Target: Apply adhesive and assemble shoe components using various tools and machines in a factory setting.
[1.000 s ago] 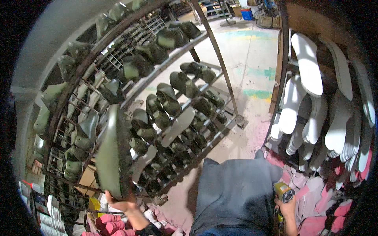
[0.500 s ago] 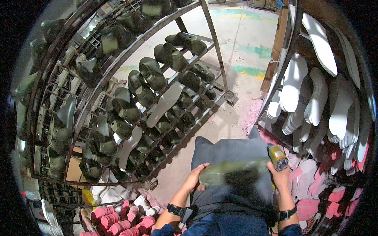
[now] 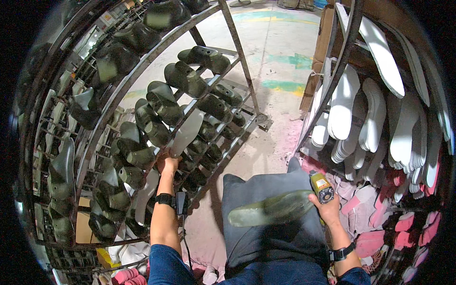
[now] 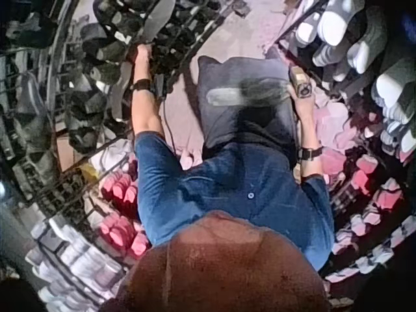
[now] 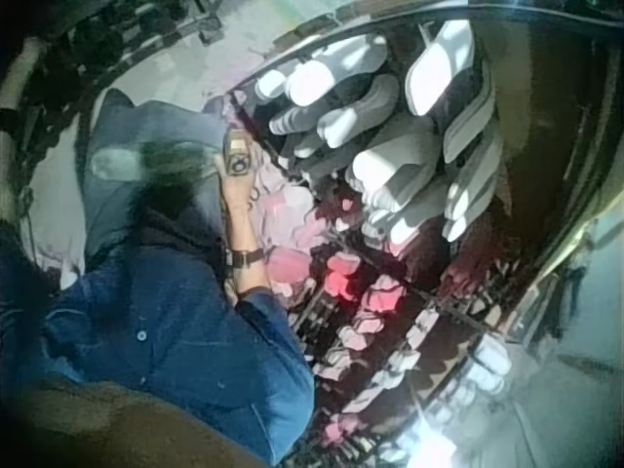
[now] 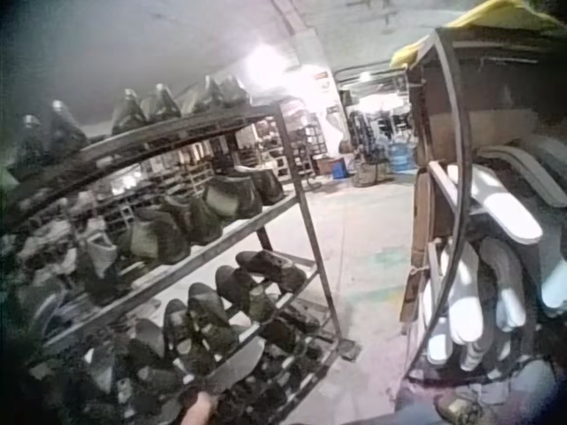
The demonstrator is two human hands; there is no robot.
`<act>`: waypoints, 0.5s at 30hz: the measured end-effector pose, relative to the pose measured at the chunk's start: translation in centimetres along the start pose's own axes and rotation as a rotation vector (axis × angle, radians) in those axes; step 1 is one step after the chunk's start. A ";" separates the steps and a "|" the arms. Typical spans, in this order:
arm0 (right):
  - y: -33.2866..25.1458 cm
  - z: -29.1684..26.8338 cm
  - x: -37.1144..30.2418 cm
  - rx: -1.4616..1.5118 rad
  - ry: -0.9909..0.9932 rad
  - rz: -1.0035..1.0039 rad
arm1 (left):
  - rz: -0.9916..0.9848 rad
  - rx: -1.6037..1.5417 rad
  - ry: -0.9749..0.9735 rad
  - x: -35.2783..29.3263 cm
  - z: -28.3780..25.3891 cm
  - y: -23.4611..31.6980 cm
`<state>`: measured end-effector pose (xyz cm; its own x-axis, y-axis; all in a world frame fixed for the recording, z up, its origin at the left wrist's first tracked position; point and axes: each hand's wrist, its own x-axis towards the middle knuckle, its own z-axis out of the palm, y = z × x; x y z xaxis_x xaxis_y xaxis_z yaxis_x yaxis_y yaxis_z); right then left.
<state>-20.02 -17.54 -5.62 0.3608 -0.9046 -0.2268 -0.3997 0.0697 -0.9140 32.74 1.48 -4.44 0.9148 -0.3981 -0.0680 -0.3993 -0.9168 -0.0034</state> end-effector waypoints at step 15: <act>1.2 0.9 0.7 0.036 0.035 -0.380 | 0.654 -0.536 -0.208 -28.8 -2.1 6.5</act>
<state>-19.46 -17.68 -7.20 0.4481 -0.8827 0.1418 -0.2131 -0.2595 -0.9419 3.92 6.97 -0.37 0.4613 -0.8842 -0.0732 -0.7101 -0.4174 0.5670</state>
